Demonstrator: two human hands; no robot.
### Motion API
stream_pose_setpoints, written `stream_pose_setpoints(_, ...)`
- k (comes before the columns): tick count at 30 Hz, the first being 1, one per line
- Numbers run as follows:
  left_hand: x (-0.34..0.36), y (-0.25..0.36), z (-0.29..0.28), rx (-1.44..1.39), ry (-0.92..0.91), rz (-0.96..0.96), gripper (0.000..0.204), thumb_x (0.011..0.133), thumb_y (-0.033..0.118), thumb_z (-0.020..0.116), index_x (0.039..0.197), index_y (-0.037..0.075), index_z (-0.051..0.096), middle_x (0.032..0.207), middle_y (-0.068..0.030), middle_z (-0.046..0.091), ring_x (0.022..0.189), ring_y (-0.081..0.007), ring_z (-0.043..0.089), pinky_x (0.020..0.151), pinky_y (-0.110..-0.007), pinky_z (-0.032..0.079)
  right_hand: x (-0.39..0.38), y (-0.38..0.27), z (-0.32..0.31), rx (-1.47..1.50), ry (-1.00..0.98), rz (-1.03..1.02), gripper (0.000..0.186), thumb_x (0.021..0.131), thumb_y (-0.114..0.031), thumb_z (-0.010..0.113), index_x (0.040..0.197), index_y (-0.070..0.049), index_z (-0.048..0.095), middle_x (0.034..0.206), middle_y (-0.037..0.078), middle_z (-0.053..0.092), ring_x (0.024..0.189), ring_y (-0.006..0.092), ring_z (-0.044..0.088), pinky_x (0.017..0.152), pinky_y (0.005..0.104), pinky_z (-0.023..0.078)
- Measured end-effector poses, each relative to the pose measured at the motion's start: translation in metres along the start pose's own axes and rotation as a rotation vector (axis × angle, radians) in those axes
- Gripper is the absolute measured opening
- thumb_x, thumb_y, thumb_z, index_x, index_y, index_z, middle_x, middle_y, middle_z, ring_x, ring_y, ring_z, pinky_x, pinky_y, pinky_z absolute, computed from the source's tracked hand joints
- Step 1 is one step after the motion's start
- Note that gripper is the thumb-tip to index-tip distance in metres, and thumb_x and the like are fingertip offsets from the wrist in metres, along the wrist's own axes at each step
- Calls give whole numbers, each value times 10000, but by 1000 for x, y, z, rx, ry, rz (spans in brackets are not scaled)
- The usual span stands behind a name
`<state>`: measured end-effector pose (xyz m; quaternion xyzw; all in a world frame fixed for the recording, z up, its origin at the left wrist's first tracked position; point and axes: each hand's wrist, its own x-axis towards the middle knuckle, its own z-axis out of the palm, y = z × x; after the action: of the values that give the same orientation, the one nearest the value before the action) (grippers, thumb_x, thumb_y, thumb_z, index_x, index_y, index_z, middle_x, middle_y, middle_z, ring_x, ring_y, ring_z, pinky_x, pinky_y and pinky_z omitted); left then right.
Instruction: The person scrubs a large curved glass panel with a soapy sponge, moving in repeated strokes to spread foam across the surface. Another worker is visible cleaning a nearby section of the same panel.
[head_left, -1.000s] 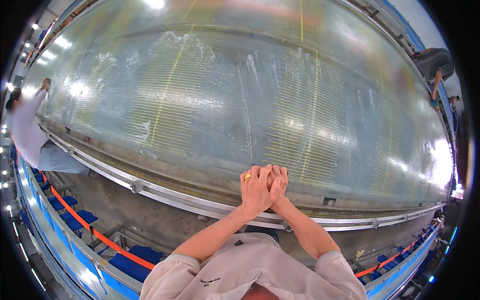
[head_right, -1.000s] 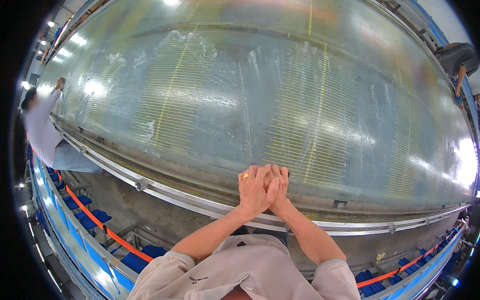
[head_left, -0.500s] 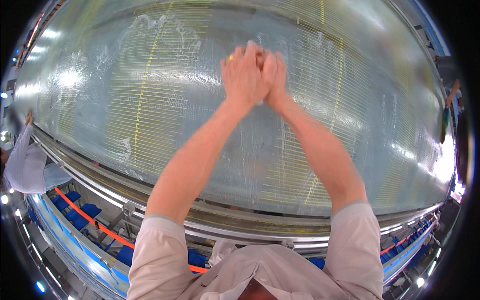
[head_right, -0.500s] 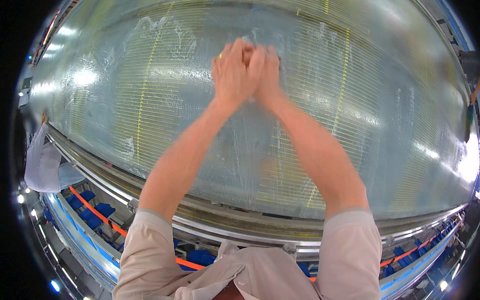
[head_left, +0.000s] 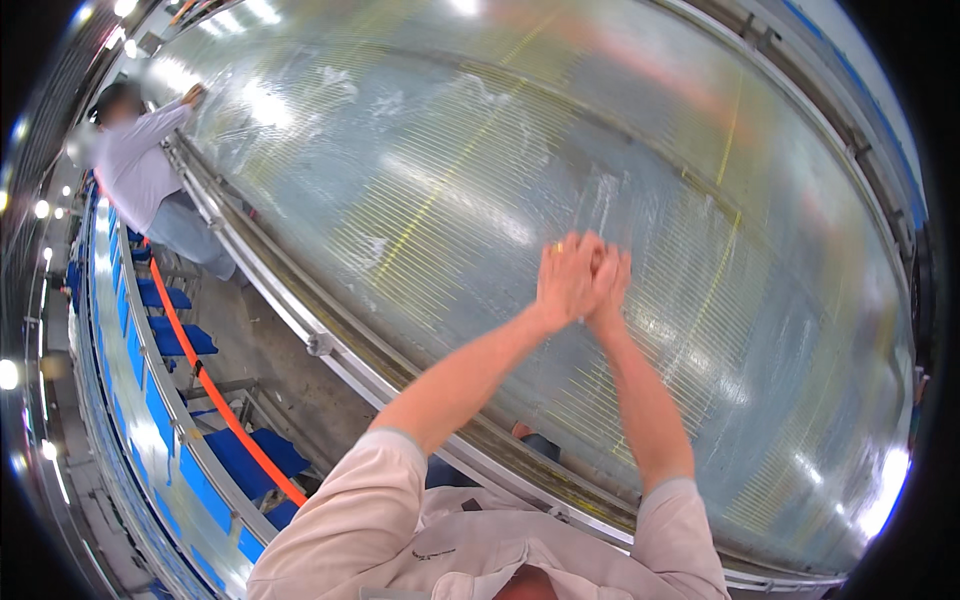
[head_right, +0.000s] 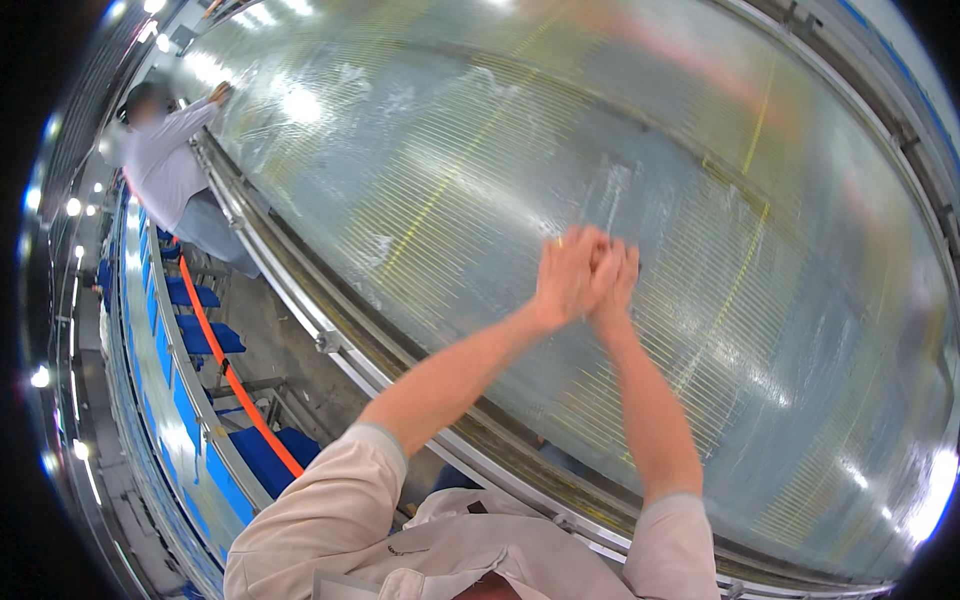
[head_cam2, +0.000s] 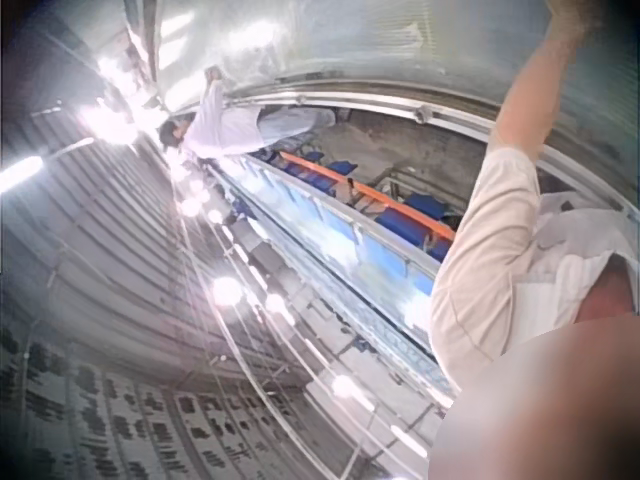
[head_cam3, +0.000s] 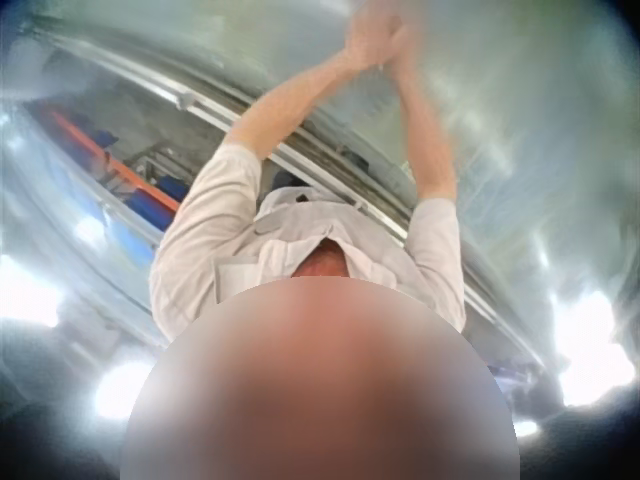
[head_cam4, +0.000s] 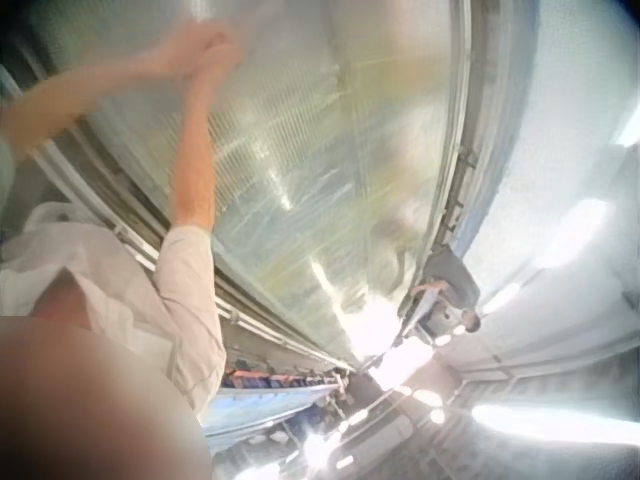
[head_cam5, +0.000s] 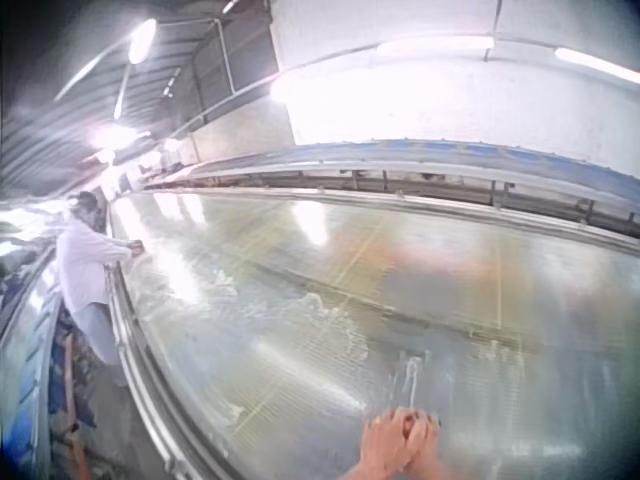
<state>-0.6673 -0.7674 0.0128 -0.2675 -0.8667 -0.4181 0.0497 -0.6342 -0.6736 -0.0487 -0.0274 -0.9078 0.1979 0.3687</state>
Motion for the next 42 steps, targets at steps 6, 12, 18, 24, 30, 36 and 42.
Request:
stream_pose_setpoints(6, -105, 12, -52, -17, -240, -65, 394, 969, 372, 656, 1245, 97, 596, 1142, -155, 647, 1050, -391, 636, 969, -528, 451, -72, -74, -53, -154, -317, 23, 144, 865, -269, 695, 919, -137, 673, 894, 24, 642, 881, 246, 586, 754, 442, 386)
stream_pose_setpoints(12, -153, 8, -171, -109, -136, 101, 585, 950, 320, 711, 1457, 86, 535, 1282, -191, 642, 1154, -427, 618, 1080, -538, 418, -83, -138, -70, -195, -454, 359, 241, 858, -343, 769, 793, -122, 696, 744, 68, 677, 648, 274, 601, 615, 414, 412)
stream_pose_setpoints(18, -235, -104, -381, -240, 0, -8, 430, 918, 178, 772, 1313, 37, 677, 1173, -163, 715, 1107, -348, 683, 958, -424, 547, -50, -174, -52, 569, 22, 1370, 326, 900, -403, 773, 765, -123, 676, 660, 46, 616, 560, 209, 562, 585, 403, 444)
stream_pose_setpoints(24, -422, -284, -539, 163, 70, -791, 442, 920, 287, 723, 1271, 23, 680, 1206, -213, 697, 1118, -398, 671, 987, -473, 525, -20, -273, 4, 1133, 69, 1441, 341, 923, -427, 737, 970, -89, 720, 746, 18, 613, 626, 203, 578, 544, 394, 456)
stream_pose_setpoints(30, -602, -352, -582, 272, 313, -1467, 429, 871, 297, 737, 1164, -12, 688, 1057, -266, 736, 1069, -448, 699, 950, -504, 544, 25, -371, 122, 1290, -77, 1345, 410, 952, -467, 679, 1273, -213, 674, 1016, 66, 646, 778, 248, 638, 631, 430, 565)
stream_pose_setpoints(36, -620, -402, -569, -6, 296, -1568, 486, 861, 335, 752, 1198, -11, 702, 1078, -261, 766, 1060, -416, 735, 947, -469, 567, 106, -502, 249, 1325, -483, 1463, 441, 932, -493, 706, 1231, -169, 690, 954, 73, 657, 789, 240, 642, 667, 410, 582)
stream_pose_setpoints(42, -582, -429, -619, -162, 488, -1822, 474, 884, 319, 740, 1193, -39, 706, 993, -176, 777, 753, -238, 759, 742, -366, 598, 180, -674, 343, 1315, -995, 1421, 455, 847, -515, 798, 975, -96, 675, 866, 74, 683, 685, 242, 646, 601, 391, 531)
